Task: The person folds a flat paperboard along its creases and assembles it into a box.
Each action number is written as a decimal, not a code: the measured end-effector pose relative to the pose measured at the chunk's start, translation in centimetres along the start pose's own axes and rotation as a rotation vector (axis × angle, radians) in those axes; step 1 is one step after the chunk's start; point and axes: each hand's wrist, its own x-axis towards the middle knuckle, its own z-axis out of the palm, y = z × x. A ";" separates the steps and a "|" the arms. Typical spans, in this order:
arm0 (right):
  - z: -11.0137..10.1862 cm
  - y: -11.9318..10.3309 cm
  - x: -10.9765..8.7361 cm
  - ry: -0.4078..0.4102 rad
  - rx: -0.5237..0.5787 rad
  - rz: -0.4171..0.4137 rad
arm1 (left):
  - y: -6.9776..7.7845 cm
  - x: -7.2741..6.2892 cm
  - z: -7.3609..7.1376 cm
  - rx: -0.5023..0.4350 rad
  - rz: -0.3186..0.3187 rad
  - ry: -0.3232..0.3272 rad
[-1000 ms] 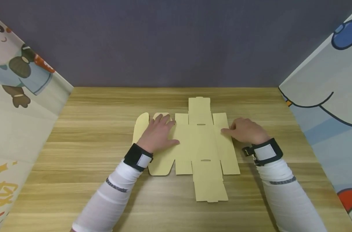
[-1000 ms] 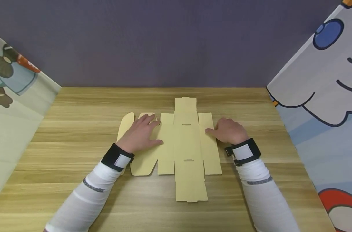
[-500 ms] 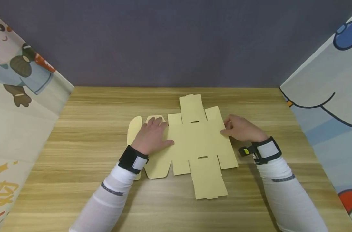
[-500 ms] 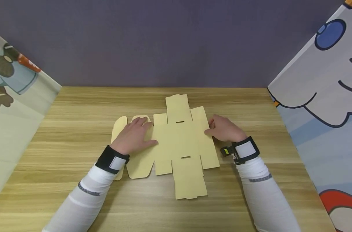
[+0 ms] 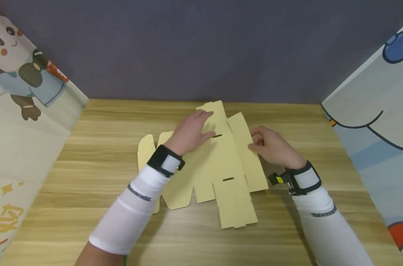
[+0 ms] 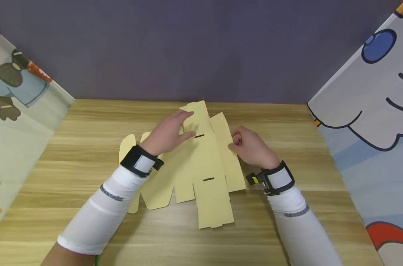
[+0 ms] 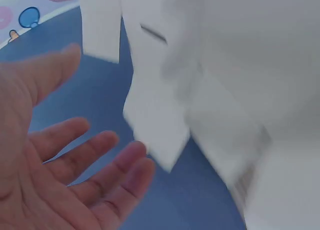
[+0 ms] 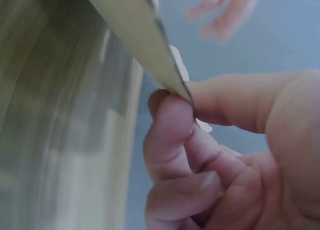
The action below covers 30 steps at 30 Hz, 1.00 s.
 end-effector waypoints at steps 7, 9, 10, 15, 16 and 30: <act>0.3 -1.8 -0.7 0.094 -0.010 -0.050 | 2.9 5.0 0.5 -0.083 0.049 -0.065; 0.3 -2.2 -0.8 0.105 -0.011 -0.053 | 3.4 5.7 0.7 -0.081 0.064 -0.075; 0.3 -2.3 -0.9 0.110 -0.012 -0.053 | 3.6 6.0 0.8 -0.081 0.066 -0.080; 0.1 -2.7 -0.9 0.113 -0.016 -0.047 | 3.8 6.2 0.8 -0.123 0.058 -0.053; 0.1 -2.6 -0.9 0.113 -0.016 -0.047 | 3.8 6.1 0.8 -0.143 0.062 -0.037; 0.3 -2.3 -0.4 0.121 -0.014 -0.020 | 4.4 3.1 3.0 -0.157 0.120 0.227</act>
